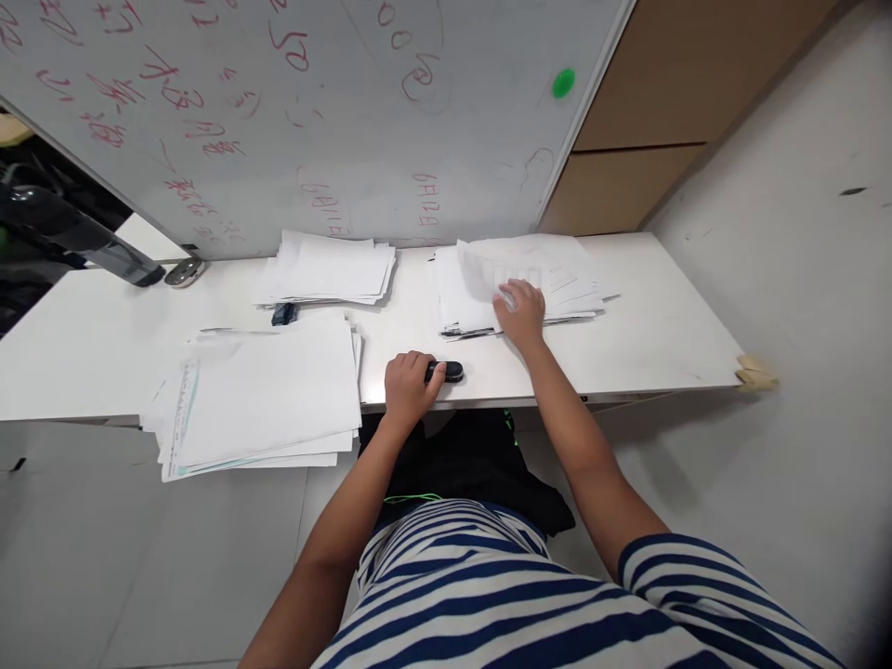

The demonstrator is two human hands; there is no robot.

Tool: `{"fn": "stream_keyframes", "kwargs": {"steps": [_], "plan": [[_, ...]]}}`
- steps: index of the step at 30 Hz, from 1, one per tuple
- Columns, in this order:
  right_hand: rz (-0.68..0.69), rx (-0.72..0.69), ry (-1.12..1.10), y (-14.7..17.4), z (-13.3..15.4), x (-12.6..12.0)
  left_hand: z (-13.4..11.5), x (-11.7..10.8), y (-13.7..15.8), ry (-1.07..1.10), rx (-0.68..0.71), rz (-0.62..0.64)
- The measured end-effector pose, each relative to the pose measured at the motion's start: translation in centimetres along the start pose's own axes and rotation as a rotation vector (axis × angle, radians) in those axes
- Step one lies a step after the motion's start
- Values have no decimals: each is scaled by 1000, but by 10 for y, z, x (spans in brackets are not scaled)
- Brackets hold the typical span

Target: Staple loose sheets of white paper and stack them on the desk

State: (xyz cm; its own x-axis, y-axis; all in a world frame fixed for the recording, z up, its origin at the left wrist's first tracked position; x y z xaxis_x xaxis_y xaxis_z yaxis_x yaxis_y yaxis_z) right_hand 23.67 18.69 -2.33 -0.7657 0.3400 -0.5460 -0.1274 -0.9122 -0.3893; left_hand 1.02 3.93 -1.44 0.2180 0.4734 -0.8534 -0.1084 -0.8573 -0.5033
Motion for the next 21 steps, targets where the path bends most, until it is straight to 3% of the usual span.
{"fn": "stream_keyframes", "kwargs": {"steps": [9, 21], "plan": [[-94, -139, 4, 3, -2, -6, 0, 1, 1, 0, -1, -15], [-332, -143, -35, 4, 0, -14, 0, 2, 1, 6, -60, -47]]}}
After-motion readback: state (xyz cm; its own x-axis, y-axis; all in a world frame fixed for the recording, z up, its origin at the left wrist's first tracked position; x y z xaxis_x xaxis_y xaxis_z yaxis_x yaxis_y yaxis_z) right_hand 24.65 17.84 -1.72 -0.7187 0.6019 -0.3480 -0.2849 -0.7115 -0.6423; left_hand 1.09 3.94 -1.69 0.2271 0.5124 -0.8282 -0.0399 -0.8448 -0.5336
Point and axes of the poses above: each hand's wrist, its own y-axis away from the middle knuckle, its own x-axis out of the palm, z = x × y, the point moved 1 cm from there along -y, towards the middle knuckle, and after that the axes turned 10 degrees about -y, right-handed, at the moved point
